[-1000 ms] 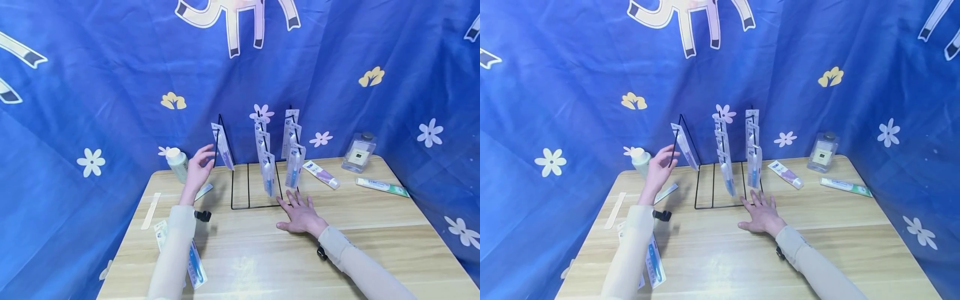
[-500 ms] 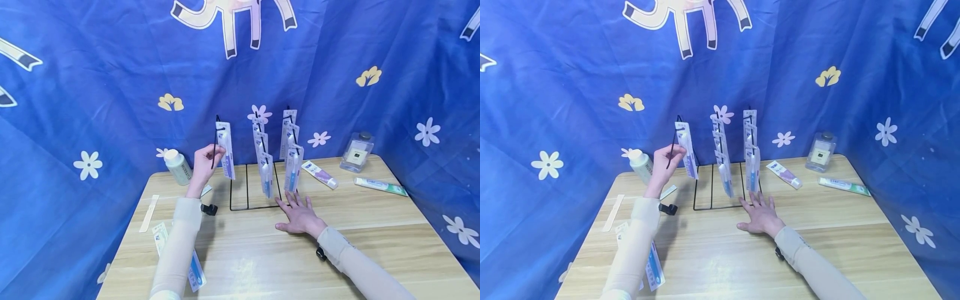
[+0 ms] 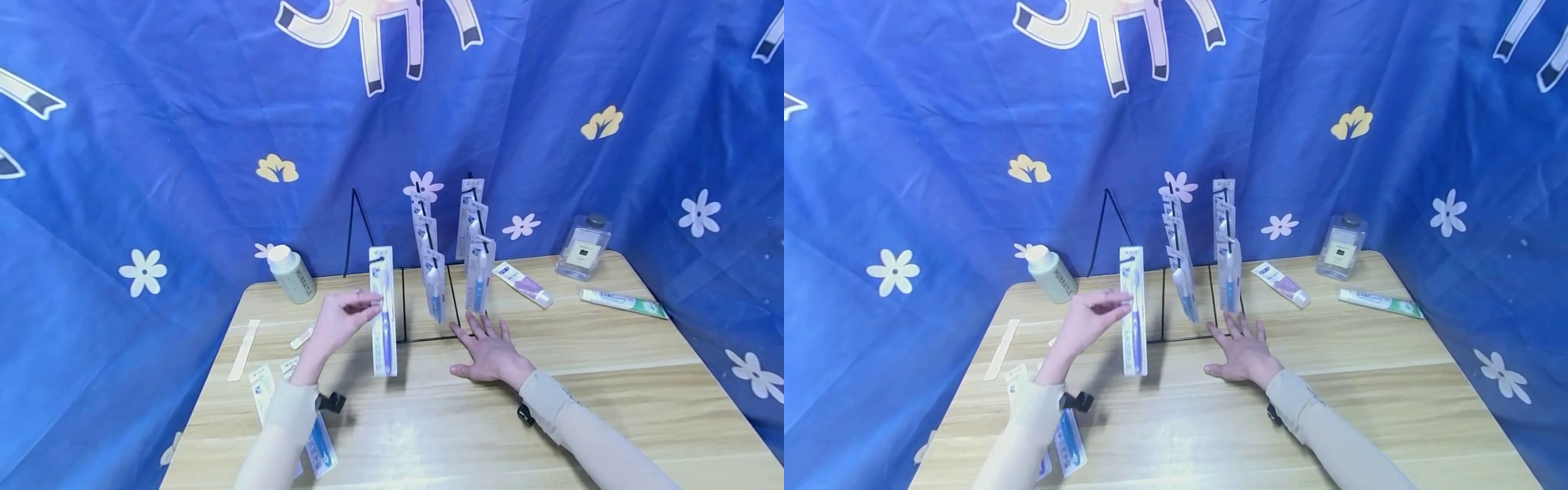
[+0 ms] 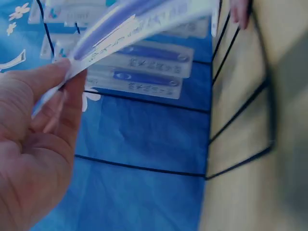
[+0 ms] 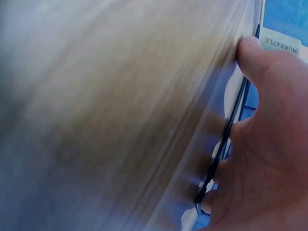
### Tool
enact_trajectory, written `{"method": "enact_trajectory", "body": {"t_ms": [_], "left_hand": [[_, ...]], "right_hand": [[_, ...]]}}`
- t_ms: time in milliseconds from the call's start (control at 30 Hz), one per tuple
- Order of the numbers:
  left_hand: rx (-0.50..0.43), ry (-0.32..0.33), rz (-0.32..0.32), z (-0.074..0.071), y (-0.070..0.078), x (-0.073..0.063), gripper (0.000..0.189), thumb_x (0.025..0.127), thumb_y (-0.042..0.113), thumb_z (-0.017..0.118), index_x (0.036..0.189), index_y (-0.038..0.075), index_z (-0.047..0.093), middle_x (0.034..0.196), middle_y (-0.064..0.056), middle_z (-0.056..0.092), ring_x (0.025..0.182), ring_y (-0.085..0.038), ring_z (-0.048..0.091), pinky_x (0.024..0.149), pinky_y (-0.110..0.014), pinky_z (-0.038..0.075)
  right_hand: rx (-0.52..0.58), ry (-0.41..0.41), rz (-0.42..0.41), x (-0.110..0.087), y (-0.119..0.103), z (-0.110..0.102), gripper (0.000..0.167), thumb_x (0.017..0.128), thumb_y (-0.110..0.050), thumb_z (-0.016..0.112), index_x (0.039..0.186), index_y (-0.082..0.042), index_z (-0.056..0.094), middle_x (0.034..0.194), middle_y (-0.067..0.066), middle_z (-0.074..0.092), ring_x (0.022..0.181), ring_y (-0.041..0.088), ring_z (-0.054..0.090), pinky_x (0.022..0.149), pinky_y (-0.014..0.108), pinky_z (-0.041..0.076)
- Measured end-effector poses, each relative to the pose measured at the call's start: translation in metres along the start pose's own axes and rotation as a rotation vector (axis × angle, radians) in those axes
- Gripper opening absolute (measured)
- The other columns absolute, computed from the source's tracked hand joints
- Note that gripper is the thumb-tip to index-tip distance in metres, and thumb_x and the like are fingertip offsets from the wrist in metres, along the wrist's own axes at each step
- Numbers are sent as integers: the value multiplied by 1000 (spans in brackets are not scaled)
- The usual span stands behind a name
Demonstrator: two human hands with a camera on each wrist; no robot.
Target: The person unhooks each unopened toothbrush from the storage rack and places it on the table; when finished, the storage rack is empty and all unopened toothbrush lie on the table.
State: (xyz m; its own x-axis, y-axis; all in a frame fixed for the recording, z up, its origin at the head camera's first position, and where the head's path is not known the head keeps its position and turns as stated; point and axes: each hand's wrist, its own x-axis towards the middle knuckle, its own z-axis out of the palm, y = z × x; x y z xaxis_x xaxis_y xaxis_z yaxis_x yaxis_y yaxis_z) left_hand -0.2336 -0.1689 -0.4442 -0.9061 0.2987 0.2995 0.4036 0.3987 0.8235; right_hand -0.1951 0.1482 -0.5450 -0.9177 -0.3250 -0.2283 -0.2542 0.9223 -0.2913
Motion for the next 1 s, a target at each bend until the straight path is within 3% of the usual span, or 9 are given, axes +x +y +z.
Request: {"method": "enact_trajectory", "body": {"t_ms": [67, 300, 433, 533, 767, 1000], "left_hand": [[13, 7, -29, -1, -8, -19, 22, 85, 11, 81, 107, 8, 80, 107, -13, 78, 86, -12, 73, 77, -21, 59], [131, 97, -303, -7, -29, -85, 23, 82, 8, 83, 104, 9, 80, 91, -10, 78, 73, -6, 66, 68, -19, 56], [227, 121, -413, -10, -38, -107, 20, 80, 6, 83, 100, 7, 80, 79, -5, 73, 63, -3, 59, 60, -19, 50], [284, 103, -481, -11, -42, -118, 16, 81, 5, 82, 97, 7, 79, 74, -2, 71, 60, -6, 58, 56, -20, 47], [395, 57, -524, -12, -42, -127, 14, 81, 5, 81, 94, 5, 78, 82, -4, 74, 69, -11, 64, 59, -22, 50], [506, 50, -455, -9, -36, -135, 23, 78, 2, 83, 101, -1, 77, 101, -20, 73, 79, -22, 71, 66, -33, 58]], "right_hand": [[5, -2, 0, 0, 0, 0, 93, 88, -70, 61, 163, -31, 22, 172, 15, 6, 156, 48, 7, 120, 74, 3], [3, -3, -8, 1, 0, 1, 94, 88, -71, 61, 163, -31, 21, 172, 14, 5, 157, 46, 3, 120, 74, 3], [-2, 0, -5, 0, 0, 0, 94, 88, -70, 61, 163, -30, 22, 172, 15, 7, 158, 45, 3, 120, 74, 3], [0, -5, -5, -1, 1, 0, 94, 88, -70, 60, 163, -30, 22, 172, 16, 7, 157, 46, 3, 119, 75, 3], [11, -19, 0, -3, 1, -2, 93, 89, -69, 61, 163, -28, 21, 172, 16, 6, 156, 48, 5, 120, 74, 2], [11, -17, -4, -2, 0, -2, 93, 89, -70, 60, 163, -30, 21, 172, 16, 4, 157, 48, 4, 119, 75, 2]]}}
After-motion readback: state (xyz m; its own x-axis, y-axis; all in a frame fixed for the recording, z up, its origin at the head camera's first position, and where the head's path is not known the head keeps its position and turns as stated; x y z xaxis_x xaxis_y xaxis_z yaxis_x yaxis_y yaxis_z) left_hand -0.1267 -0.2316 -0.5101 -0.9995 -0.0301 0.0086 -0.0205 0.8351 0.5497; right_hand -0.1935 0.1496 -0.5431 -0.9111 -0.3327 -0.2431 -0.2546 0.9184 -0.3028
